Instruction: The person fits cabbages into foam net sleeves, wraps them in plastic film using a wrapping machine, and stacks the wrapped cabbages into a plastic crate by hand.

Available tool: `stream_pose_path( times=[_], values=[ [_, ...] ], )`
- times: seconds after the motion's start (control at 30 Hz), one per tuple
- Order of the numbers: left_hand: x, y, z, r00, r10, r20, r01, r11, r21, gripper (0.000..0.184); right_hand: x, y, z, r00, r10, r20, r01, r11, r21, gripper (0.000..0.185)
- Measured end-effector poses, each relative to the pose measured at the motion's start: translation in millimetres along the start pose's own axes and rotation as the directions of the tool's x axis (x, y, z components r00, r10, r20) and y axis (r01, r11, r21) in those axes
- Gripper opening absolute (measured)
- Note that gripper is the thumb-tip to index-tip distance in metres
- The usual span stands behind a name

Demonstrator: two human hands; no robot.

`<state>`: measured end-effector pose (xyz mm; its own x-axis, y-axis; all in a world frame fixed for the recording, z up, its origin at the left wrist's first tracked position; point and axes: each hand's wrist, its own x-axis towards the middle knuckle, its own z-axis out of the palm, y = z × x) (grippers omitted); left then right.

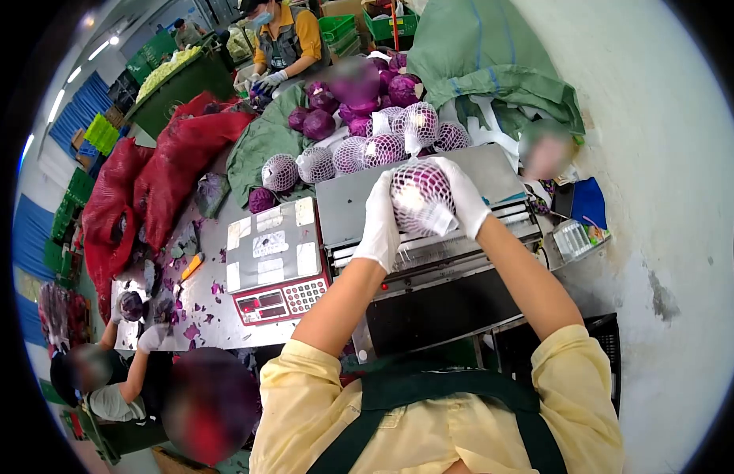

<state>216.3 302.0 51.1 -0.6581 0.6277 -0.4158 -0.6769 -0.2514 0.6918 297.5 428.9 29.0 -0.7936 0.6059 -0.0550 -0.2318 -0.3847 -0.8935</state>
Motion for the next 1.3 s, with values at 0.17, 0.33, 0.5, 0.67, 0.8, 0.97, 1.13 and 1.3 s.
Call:
stream_pose_path(
  times=[0.17,0.33,0.5,0.67,0.8,0.97,1.13,1.3],
  values=[
    [64,-5,-8,0.988,-0.132,0.077,0.109,0.96,0.257,0.054,39,-9,-12,0.94,0.339,-0.04,-0.339,0.941,0.01,0.031],
    [62,-3,-5,0.967,-0.253,-0.034,0.246,0.885,0.396,0.055,39,2,-23,0.904,0.418,-0.09,-0.416,0.908,0.044,0.029],
    [64,-19,-24,0.996,-0.063,0.056,0.041,0.944,0.329,0.057,56,0,-42,0.963,0.26,-0.067,-0.266,0.889,-0.374,0.034],
    [4,12,-71,0.731,0.551,0.402,-0.545,0.116,0.83,0.053,28,-67,-105,0.784,-0.219,0.581,0.596,0.001,-0.803,0.033],
    [-49,45,-128,0.633,0.237,0.737,-0.488,-0.617,0.617,0.062,-14,-120,-150,0.638,0.278,0.718,0.748,-0.446,-0.492,0.058],
    [-53,34,-122,0.709,-0.092,0.699,-0.435,-0.838,0.331,0.064,-22,-105,-174,0.485,0.525,0.699,0.841,-0.5,-0.208,0.054],
    [-24,-3,-99,0.567,-0.135,0.813,-0.619,-0.721,0.312,0.052,-21,-58,-159,0.409,0.385,0.827,0.9,-0.317,-0.297,0.006],
    [-68,-10,-94,0.982,0.139,0.128,-0.184,0.542,0.82,0.019,-53,-100,-132,0.809,0.412,0.419,0.317,0.294,-0.902,0.009]
  ],
)
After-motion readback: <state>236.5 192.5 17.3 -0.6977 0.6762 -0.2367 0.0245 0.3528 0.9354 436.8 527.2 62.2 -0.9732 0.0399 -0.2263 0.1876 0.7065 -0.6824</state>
